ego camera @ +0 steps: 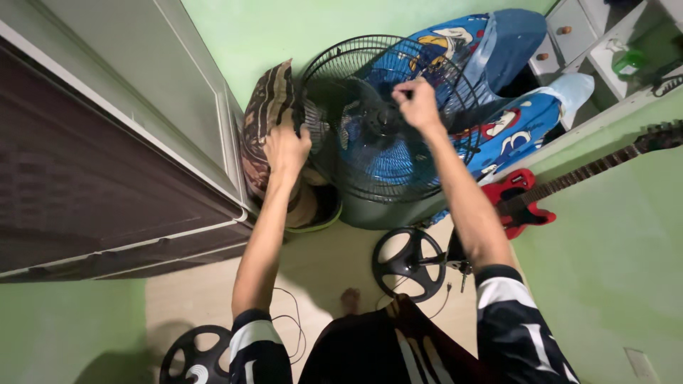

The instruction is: The person assembles a standing fan by attaching the front grille, inserting the fan blade, and securing it with a central nut. They then attach the rear grille to complete the assembly.

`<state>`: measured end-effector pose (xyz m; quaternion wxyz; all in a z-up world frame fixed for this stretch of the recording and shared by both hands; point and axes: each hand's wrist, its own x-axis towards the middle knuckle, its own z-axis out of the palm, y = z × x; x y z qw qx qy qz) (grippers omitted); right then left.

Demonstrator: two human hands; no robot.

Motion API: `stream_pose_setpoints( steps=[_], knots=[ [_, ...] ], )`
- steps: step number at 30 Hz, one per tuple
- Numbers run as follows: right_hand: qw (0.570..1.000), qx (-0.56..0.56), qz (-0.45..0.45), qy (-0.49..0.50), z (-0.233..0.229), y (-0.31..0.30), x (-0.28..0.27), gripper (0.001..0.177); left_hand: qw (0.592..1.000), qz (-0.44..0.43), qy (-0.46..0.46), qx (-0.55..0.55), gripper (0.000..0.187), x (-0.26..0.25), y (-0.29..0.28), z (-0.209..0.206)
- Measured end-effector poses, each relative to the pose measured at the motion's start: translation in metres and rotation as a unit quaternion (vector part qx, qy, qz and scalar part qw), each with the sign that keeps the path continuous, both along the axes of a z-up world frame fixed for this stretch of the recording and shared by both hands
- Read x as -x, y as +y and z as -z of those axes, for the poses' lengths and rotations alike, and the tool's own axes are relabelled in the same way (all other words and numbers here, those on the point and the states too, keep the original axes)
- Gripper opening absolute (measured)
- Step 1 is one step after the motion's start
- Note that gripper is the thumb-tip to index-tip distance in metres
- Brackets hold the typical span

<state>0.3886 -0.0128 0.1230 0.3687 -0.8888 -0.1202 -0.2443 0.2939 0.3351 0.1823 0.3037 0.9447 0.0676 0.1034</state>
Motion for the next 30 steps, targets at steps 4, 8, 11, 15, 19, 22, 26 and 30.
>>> stream_pose_setpoints(
  steps=[4, 8, 11, 15, 19, 22, 26, 30],
  knots=[
    [0.999, 0.043, -0.016, -0.003, -0.002, 0.034, 0.015, 0.015, 1.000, 0.017, -0.021, 0.015, 0.048, 0.000, 0.003, -0.001],
    [0.994, 0.105, -0.033, 0.016, 0.000, 0.044, 0.033, 0.018, 0.997, 0.027, -0.065, 0.022, 0.038, -0.001, -0.002, -0.002],
    [0.990, 0.119, -0.067, 0.038, -0.002, 0.046, 0.039, 0.024, 0.996, 0.042, -0.073, 0.020, 0.036, -0.005, -0.008, -0.001],
    [0.982, 0.162, -0.090, 0.048, -0.010, 0.046, 0.040, 0.032, 0.993, 0.079, -0.090, 0.014, 0.030, -0.010, -0.018, 0.005],
    [0.983, 0.144, -0.095, 0.059, -0.019, 0.038, 0.043, 0.038, 0.987, 0.080, -0.142, -0.001, 0.031, -0.012, -0.028, 0.013],
    [0.983, 0.141, -0.102, 0.065, -0.027, 0.033, 0.046, 0.043, 0.986, 0.078, -0.146, -0.009, 0.036, -0.012, -0.033, 0.013],
    [0.984, 0.137, -0.108, 0.041, -0.031, 0.031, 0.054, 0.044, 0.984, 0.090, -0.153, -0.014, 0.035, -0.014, -0.042, 0.015],
    [0.985, 0.121, -0.124, 0.016, -0.040, 0.023, 0.069, 0.039, 0.968, 0.114, -0.222, -0.011, 0.034, -0.012, -0.066, 0.012]
  ],
)
